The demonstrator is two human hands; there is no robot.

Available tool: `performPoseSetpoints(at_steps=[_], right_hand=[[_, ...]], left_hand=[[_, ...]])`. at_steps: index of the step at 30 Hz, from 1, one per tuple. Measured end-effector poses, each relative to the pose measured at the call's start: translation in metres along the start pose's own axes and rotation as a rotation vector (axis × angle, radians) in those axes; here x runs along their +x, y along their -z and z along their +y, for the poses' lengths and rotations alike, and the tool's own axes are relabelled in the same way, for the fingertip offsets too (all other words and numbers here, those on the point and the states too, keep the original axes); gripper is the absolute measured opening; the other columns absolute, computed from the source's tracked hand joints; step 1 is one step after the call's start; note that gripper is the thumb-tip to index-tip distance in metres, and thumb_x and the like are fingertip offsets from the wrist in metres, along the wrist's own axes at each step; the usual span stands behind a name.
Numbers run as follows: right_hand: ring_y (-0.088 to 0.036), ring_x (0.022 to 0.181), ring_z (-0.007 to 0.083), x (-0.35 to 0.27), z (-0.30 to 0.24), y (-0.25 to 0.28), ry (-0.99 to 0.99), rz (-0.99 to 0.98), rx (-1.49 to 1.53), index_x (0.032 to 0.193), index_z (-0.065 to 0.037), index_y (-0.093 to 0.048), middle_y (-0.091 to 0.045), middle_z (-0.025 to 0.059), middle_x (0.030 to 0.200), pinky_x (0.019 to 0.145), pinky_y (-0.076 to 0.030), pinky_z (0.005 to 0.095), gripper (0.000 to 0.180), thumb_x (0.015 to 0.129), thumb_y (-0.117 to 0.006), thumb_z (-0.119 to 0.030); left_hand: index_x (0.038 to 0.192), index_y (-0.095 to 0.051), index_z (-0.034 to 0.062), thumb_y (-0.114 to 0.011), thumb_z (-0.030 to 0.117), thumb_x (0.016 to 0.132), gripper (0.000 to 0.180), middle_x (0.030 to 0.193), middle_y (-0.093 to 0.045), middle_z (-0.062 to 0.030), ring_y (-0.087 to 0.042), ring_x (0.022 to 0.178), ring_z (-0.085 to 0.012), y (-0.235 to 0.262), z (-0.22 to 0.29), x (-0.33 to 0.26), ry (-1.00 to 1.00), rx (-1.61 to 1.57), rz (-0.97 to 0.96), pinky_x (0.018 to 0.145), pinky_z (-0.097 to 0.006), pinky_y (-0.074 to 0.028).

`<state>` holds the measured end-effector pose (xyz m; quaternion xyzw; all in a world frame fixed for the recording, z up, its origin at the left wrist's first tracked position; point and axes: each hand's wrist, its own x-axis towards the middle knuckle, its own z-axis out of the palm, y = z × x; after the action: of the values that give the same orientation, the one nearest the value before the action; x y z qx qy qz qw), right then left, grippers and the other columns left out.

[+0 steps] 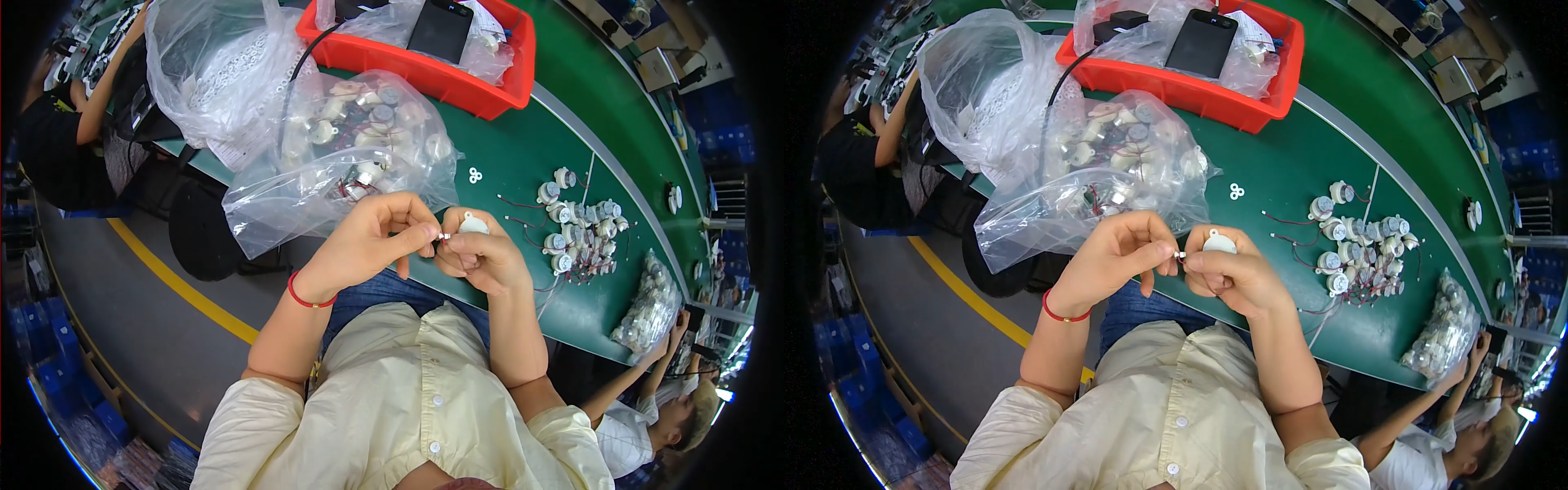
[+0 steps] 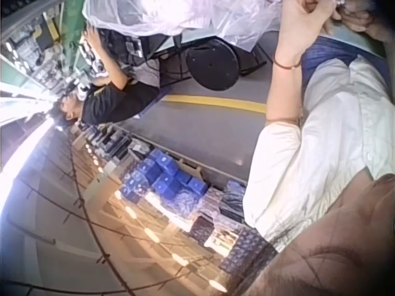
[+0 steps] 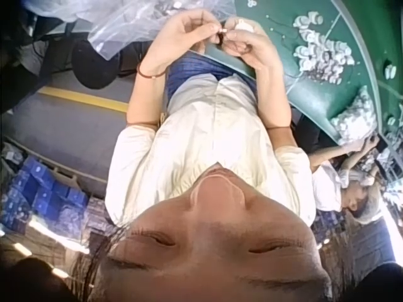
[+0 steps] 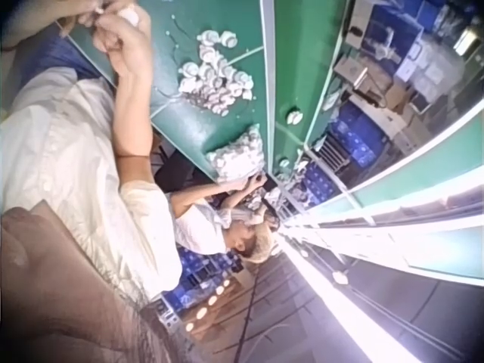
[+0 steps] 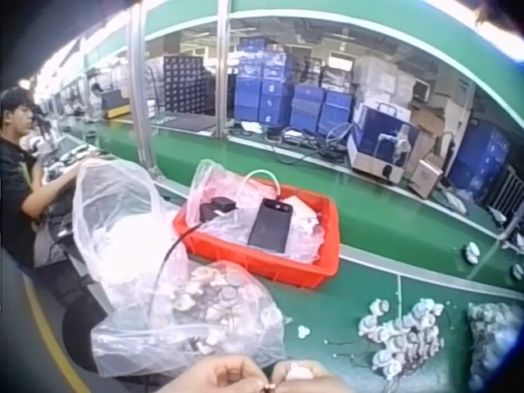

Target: The person assembles small circular lighting components by hand, inserting white rings into a lighting base and connecting wires to circuitry.

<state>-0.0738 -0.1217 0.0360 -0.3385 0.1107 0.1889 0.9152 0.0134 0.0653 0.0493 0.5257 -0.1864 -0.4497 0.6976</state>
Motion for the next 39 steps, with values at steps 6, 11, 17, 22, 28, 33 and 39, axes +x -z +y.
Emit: performPoseSetpoints(at_steps=[6, 11, 17, 22, 28, 33, 39], right_hand=[[-0.034, 0.043, 0.0061, 0.002, 0.001, -0.009, -0.075, 0.031, 0.138, 0.081, -0.004, -0.057, -0.041, -0.003, 0.053, 0.042, -0.024, 0.0249, 0.01, 0.089, -0.062, -0.008], [-0.034, 0.044, 0.005, 0.0, 0.003, -0.019, -0.006, 0.106, 0.048, 0.082, -0.004, -0.058, -0.044, -0.0026, 0.056, 0.041, -0.024, 0.0234, 0.01, 0.089, -0.064, -0.007], [-0.041, 0.048, 0.0036, -0.006, 0.007, -0.016, 0.116, 0.109, -0.158, 0.085, -0.003, -0.06, -0.053, -0.0012, 0.062, 0.042, -0.028, 0.0213, 0.008, 0.087, -0.067, -0.003], [-0.045, 0.051, 0.0037, -0.008, 0.012, -0.02, 0.172, 0.204, -0.298, 0.084, -0.003, -0.061, -0.056, -0.0009, 0.068, 0.042, -0.03, 0.0208, 0.009, 0.087, -0.069, -0.005], [-0.046, 0.057, 0.0047, -0.019, 0.0, -0.019, 0.163, 0.234, -0.367, 0.104, -0.005, -0.054, -0.052, 0.0002, 0.078, 0.047, -0.035, 0.021, 0.019, 0.09, -0.067, -0.008], [-0.051, 0.07, 0.0096, -0.041, -0.012, -0.002, 0.103, -0.075, -0.408, 0.124, -0.005, -0.039, -0.049, 0.0044, 0.093, 0.059, -0.043, 0.0239, 0.039, 0.094, -0.064, -0.012], [-0.05, 0.074, 0.0081, -0.037, -0.007, 0.008, 0.271, 0.073, -0.597, 0.13, -0.003, -0.05, -0.055, 0.0022, 0.095, 0.061, -0.042, 0.0213, 0.037, 0.099, -0.057, -0.022]], left_hand=[[0.091, -0.059, 0.0043, -0.061, 0.018, 0.097, 0.015, 0.077, -0.057, 0.0005, -0.052, 0.067, -0.0041, -0.003, -0.013, 0.002, -0.05, -0.14, -0.042, 0.051, -0.019, -0.041], [0.089, -0.059, 0.0048, -0.061, 0.018, 0.097, 0.015, 0.071, -0.053, 0.0022, -0.047, 0.061, -0.0029, -0.008, -0.013, 0.004, -0.084, -0.273, 0.011, 0.05, -0.019, -0.035], [0.088, -0.061, 0.0044, -0.058, 0.017, 0.097, 0.016, 0.065, -0.052, 0.0032, -0.045, 0.057, -0.0039, 0.005, -0.012, 0.004, 0.008, -0.256, -0.166, 0.052, -0.021, -0.036], [0.089, -0.062, 0.0036, -0.059, 0.015, 0.097, 0.014, 0.063, -0.055, 0.0019, -0.048, 0.058, -0.0041, -0.01, -0.013, 0.007, -0.025, -0.228, 0.004, 0.055, -0.021, -0.039], [0.101, -0.058, 0.0005, -0.059, 0.012, 0.098, 0.012, 0.073, -0.057, -0.0001, -0.05, 0.06, -0.0047, -0.029, -0.024, 0.006, -0.39, 0.362, 0.356, 0.054, -0.02, -0.042], [0.116, -0.055, 0.0018, -0.066, 0.003, 0.09, 0.029, 0.074, -0.051, 0.0013, -0.048, 0.061, -0.0048, -0.026, -0.009, -0.006, -0.311, 0.207, 0.239, 0.058, -0.02, -0.043], [0.116, -0.057, 0.0022, -0.076, -0.002, 0.079, 0.042, 0.088, -0.063, -0.0044, -0.062, 0.076, -0.0102, -0.043, -0.025, 0.006, -0.311, 0.242, 0.123, 0.067, -0.027, -0.053]])
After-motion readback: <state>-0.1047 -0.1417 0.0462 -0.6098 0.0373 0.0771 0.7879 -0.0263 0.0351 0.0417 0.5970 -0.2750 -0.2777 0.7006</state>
